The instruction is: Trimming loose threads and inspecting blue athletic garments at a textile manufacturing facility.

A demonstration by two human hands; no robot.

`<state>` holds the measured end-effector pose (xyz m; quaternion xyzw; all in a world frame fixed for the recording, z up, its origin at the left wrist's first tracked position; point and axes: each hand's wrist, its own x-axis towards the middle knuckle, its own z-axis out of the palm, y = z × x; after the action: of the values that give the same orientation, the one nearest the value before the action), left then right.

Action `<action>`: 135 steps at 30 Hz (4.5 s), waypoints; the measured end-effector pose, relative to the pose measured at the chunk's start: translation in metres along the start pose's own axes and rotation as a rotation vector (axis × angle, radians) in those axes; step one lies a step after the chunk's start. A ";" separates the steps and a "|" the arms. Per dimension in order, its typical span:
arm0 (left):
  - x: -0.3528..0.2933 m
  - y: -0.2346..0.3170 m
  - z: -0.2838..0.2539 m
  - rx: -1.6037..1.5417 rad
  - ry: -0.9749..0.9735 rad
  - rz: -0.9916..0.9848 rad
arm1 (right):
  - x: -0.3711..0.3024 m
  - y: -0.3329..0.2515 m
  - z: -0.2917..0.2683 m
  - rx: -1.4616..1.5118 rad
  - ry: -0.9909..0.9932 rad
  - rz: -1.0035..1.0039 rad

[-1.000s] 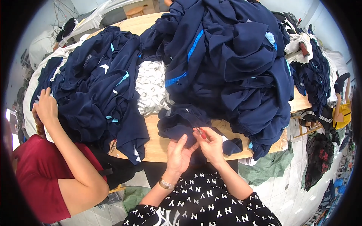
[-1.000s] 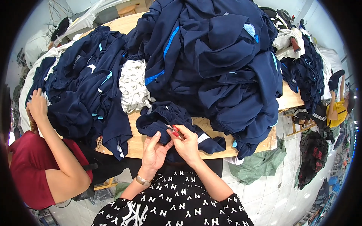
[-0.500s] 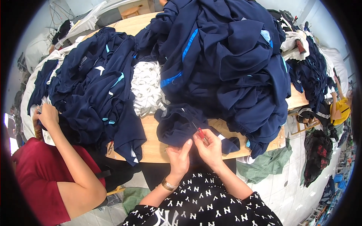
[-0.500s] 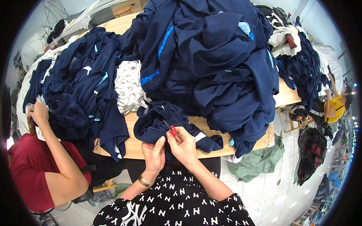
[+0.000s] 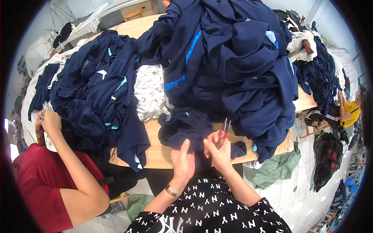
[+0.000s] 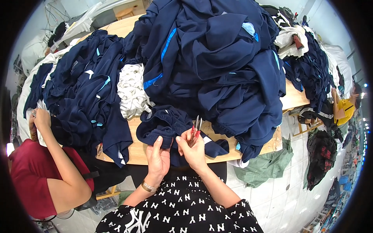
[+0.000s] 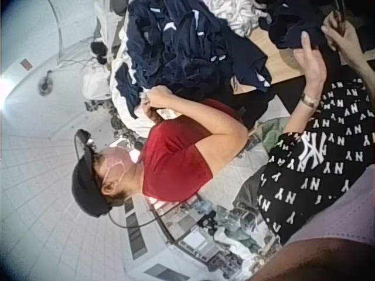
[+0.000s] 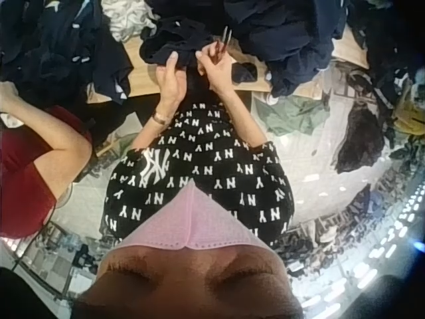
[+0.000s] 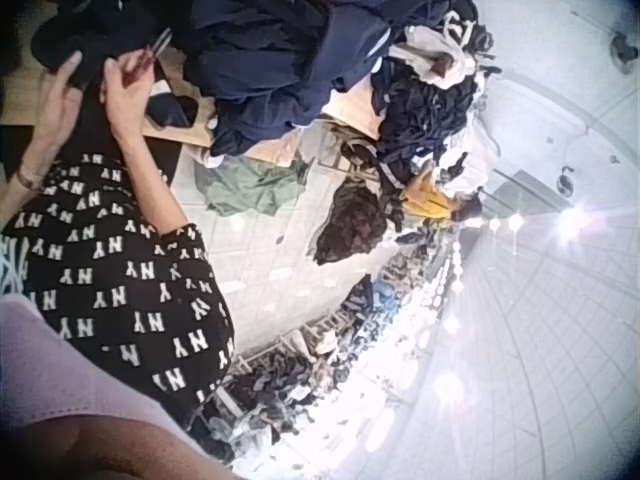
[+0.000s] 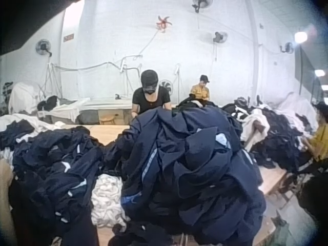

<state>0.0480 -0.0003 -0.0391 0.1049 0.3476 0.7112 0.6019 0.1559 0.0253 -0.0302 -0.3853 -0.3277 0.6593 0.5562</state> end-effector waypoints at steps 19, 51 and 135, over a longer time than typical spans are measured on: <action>-0.002 -0.011 -0.003 0.343 -0.042 0.250 | -0.001 -0.015 0.007 -0.040 -0.063 0.027; -0.001 -0.009 -0.007 0.415 -0.074 0.263 | -0.001 -0.011 0.015 -0.842 -0.153 -0.286; 0.003 -0.003 0.003 0.198 0.007 0.082 | 0.004 -0.002 0.006 -0.311 0.037 -0.101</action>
<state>0.0514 0.0032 -0.0401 0.1754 0.4136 0.6977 0.5580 0.1509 0.0300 -0.0261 -0.4618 -0.4346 0.5648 0.5281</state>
